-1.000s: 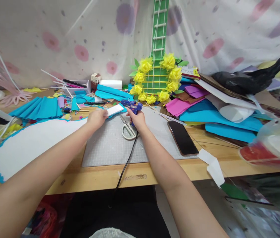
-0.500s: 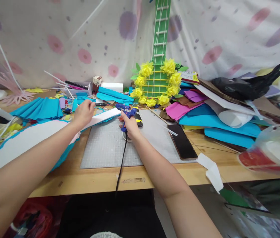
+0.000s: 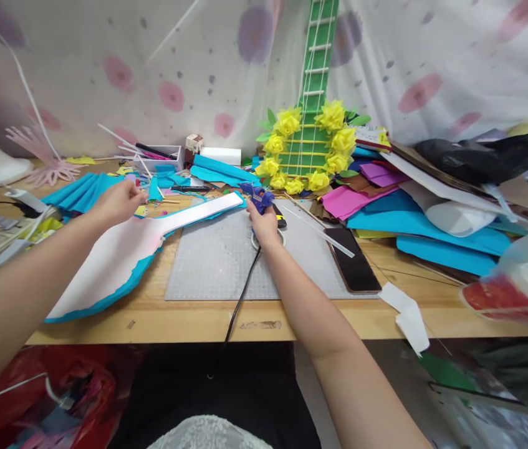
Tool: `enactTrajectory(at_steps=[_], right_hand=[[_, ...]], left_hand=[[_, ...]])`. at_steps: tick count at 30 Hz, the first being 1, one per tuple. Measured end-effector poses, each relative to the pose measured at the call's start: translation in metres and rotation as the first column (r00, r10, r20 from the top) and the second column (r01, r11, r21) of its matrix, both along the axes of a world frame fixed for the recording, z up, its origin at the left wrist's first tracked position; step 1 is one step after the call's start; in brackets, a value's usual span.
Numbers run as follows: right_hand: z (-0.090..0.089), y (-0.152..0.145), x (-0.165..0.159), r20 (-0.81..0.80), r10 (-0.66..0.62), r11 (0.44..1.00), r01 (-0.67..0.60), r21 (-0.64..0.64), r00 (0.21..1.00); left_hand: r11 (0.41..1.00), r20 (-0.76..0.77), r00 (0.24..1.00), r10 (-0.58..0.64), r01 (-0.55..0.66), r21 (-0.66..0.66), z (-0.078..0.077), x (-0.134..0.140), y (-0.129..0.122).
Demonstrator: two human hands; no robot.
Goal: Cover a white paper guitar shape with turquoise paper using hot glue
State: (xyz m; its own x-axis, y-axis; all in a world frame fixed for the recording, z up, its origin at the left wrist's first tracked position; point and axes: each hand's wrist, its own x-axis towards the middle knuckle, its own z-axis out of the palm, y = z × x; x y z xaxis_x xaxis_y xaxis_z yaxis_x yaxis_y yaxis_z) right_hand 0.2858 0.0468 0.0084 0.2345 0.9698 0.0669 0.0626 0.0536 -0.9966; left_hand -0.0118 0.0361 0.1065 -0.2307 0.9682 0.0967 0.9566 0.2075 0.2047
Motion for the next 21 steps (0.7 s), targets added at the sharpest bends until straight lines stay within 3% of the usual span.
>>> enactTrajectory(at_steps=[2, 5, 8, 11, 14, 17, 21], right_hand=[[0.006, -0.007, -0.008, -0.028, -0.009, 1.000, 0.008, -0.011, 1.000], [0.015, -0.021, -0.022, -0.009, 0.189, 0.980, -0.189, -0.053, 0.982], [0.022, -0.033, -0.038, 0.062, 0.413, 0.908, -0.406, -0.102, 0.908], [0.027, -0.040, -0.056, 0.133, 0.540, 0.840, -0.522, -0.151, 0.831], [0.026, -0.043, -0.072, 0.154, 0.586, 0.810, -0.565, -0.161, 0.796], [0.020, -0.044, -0.079, 0.145, 0.567, 0.822, -0.544, -0.167, 0.811], [0.010, -0.046, -0.078, 0.164, 0.524, 0.847, -0.490, -0.208, 0.836]], left_hand=[[0.999, 0.057, 0.998, -0.001, -0.002, 0.047, 0.001, -0.009, -0.006], [0.992, 0.257, 0.966, 0.010, -0.043, 0.122, -0.004, -0.015, -0.014], [0.981, 0.369, 0.927, 0.064, -0.126, 0.148, -0.014, -0.014, -0.017], [0.960, 0.452, 0.888, 0.081, -0.193, 0.205, -0.027, -0.003, -0.021], [0.926, 0.583, 0.810, 0.066, -0.267, 0.267, -0.040, 0.014, -0.027], [0.913, 0.655, 0.753, 0.059, -0.306, 0.271, -0.046, 0.027, -0.036], [0.876, 0.620, 0.781, 0.071, -0.346, 0.336, -0.044, 0.025, -0.044]])
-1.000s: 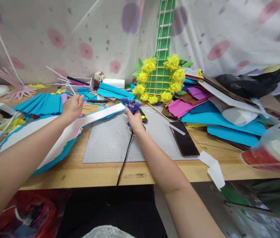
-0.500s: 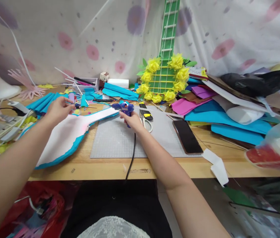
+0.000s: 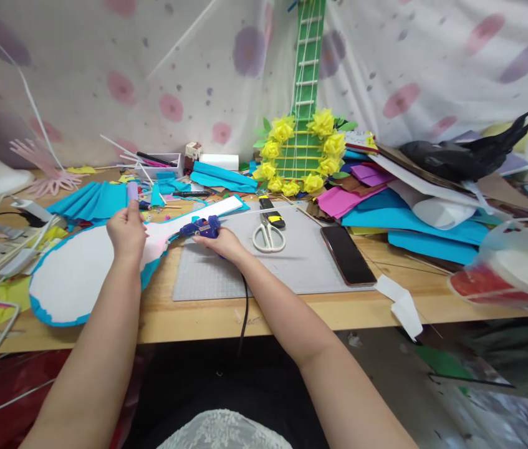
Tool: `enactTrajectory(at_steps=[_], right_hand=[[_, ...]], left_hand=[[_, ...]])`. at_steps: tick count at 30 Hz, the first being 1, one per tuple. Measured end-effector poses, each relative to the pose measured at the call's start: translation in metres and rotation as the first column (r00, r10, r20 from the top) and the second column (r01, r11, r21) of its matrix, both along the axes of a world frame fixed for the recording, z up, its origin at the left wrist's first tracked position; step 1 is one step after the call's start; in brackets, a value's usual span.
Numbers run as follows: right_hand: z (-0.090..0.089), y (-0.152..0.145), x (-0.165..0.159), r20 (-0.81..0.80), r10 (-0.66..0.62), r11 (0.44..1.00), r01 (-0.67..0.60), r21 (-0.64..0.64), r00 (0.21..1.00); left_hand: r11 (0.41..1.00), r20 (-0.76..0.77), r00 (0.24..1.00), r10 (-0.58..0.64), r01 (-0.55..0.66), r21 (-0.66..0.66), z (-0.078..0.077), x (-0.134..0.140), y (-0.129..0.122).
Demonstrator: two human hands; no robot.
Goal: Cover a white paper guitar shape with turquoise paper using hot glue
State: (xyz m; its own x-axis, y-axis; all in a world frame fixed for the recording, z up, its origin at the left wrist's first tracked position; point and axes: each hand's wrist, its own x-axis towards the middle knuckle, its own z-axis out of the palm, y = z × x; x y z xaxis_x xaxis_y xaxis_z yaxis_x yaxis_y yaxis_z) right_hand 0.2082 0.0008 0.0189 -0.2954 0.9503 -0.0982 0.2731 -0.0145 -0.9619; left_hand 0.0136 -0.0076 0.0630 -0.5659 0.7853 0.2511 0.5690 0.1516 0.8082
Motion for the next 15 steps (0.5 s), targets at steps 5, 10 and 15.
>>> enactTrajectory(at_steps=[5, 10, 15], right_hand=[[0.000, -0.005, -0.003, 0.140, -0.009, 0.999, 0.003, 0.041, 0.990], [0.001, -0.008, -0.009, 0.263, -0.051, 0.987, 0.009, 0.158, 0.963], [0.000, -0.012, -0.011, 0.258, -0.063, 0.978, 0.008, 0.208, 0.964]], left_hand=[[0.993, -0.116, 0.993, -0.005, -0.010, -0.122, 0.004, -0.014, -0.003], [0.960, -0.230, 0.959, -0.165, 0.103, -0.260, 0.015, -0.027, -0.005], [0.776, -0.437, 0.743, -0.508, 0.174, -0.606, 0.033, -0.035, -0.006]])
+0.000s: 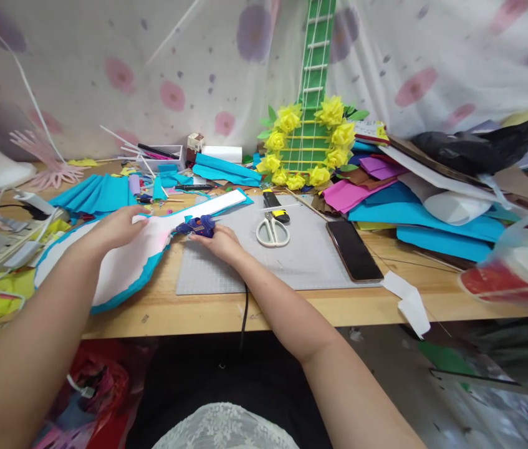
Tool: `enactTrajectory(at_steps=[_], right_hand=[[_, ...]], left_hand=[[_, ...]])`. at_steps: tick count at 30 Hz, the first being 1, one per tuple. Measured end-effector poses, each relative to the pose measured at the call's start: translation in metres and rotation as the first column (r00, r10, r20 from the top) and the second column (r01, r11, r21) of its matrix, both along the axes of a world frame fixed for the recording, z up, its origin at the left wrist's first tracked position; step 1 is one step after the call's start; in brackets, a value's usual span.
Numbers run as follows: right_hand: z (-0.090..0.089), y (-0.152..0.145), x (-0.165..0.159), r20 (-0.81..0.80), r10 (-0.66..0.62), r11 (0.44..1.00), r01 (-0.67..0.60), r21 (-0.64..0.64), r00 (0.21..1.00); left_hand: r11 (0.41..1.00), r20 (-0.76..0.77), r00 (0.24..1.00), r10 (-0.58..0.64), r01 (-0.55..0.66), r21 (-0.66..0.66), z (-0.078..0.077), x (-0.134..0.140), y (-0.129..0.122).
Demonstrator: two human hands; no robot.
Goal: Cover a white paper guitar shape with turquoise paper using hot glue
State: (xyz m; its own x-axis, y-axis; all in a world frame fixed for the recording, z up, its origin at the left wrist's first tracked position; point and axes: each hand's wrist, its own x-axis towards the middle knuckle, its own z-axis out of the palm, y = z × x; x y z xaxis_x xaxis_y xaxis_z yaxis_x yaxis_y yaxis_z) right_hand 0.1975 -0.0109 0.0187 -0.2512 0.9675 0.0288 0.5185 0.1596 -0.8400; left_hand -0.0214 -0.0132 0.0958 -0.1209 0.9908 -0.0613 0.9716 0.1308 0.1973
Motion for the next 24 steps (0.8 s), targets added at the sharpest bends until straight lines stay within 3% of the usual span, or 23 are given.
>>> enactTrajectory(at_steps=[3, 6, 10, 13, 24], right_hand=[[0.001, -0.001, -0.001, 0.018, -0.003, 1.000, 0.003, 0.002, 1.000], [0.000, -0.001, -0.003, 0.047, -0.011, 1.000, 0.011, -0.008, 0.999], [-0.001, 0.001, -0.004, 0.069, -0.022, 1.000, 0.022, 0.009, 0.997], [-0.001, 0.002, -0.003, 0.076, -0.045, 0.999, 0.043, 0.028, 0.996], [0.000, 0.002, -0.005, 0.058, -0.045, 0.999, 0.043, 0.028, 0.997]], left_hand=[[0.985, -0.140, 0.987, -0.075, 0.052, -0.163, -0.004, -0.008, 0.001], [0.968, -0.183, 0.969, -0.167, 0.126, -0.216, -0.019, -0.019, 0.004], [0.973, -0.184, 0.966, -0.182, 0.150, -0.173, -0.039, -0.031, 0.006], [0.980, -0.174, 0.970, -0.172, 0.152, -0.126, -0.046, -0.034, 0.007], [0.969, -0.188, 0.965, -0.181, 0.142, -0.199, -0.034, -0.029, 0.010]])
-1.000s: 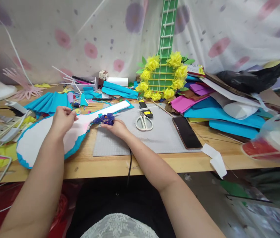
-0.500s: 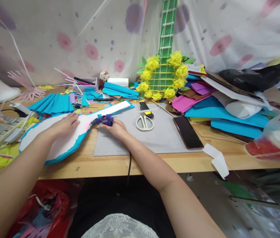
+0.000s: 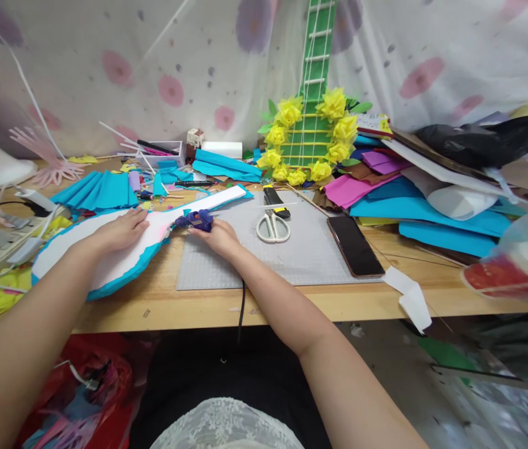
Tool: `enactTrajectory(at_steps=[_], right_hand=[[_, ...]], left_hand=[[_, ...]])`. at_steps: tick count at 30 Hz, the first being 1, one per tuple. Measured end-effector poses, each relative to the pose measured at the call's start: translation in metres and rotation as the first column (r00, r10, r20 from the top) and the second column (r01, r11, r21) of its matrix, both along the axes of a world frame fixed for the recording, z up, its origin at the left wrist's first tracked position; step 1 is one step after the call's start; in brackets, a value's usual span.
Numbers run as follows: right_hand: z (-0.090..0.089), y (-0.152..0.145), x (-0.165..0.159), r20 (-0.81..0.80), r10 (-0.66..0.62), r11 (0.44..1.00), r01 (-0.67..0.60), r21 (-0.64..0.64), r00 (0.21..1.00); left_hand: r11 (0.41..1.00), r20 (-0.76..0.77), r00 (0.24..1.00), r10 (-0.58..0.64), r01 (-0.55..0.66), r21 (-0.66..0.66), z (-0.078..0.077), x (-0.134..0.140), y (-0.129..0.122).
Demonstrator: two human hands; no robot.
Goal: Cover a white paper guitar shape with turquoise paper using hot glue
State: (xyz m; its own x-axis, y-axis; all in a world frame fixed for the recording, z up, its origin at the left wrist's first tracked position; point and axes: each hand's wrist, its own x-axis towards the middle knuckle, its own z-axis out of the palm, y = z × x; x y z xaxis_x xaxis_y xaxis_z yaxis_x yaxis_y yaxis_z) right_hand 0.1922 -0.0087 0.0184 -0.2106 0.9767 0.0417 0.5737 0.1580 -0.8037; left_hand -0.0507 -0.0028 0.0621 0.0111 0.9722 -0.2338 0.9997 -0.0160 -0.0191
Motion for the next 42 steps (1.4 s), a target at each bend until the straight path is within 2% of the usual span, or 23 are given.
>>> enactTrajectory(at_steps=[14, 21, 28, 35, 42], right_hand=[[0.001, 0.003, 0.004, -0.018, -0.007, 1.000, 0.008, 0.022, 1.000], [0.003, 0.008, 0.012, 0.046, -0.051, 0.999, 0.052, -0.008, 0.998], [0.001, 0.012, 0.020, 0.022, -0.069, 0.997, 0.068, 0.038, 0.997], [0.003, 0.014, 0.025, 0.071, -0.101, 0.995, 0.101, 0.001, 0.992], [0.005, 0.010, 0.014, 0.049, -0.043, 0.999, 0.043, 0.000, 0.998]], left_hand=[[0.998, -0.007, 1.000, 0.015, -0.015, -0.062, 0.009, 0.002, 0.001], [0.996, 0.004, 1.000, -0.003, 0.003, -0.090, 0.011, 0.000, 0.003], [0.997, 0.034, 0.999, -0.025, 0.027, -0.075, 0.006, -0.007, 0.007], [0.997, 0.031, 0.999, -0.027, 0.029, -0.076, 0.003, -0.012, 0.010], [0.995, 0.000, 1.000, -0.002, 0.002, -0.095, 0.009, -0.004, 0.006]])
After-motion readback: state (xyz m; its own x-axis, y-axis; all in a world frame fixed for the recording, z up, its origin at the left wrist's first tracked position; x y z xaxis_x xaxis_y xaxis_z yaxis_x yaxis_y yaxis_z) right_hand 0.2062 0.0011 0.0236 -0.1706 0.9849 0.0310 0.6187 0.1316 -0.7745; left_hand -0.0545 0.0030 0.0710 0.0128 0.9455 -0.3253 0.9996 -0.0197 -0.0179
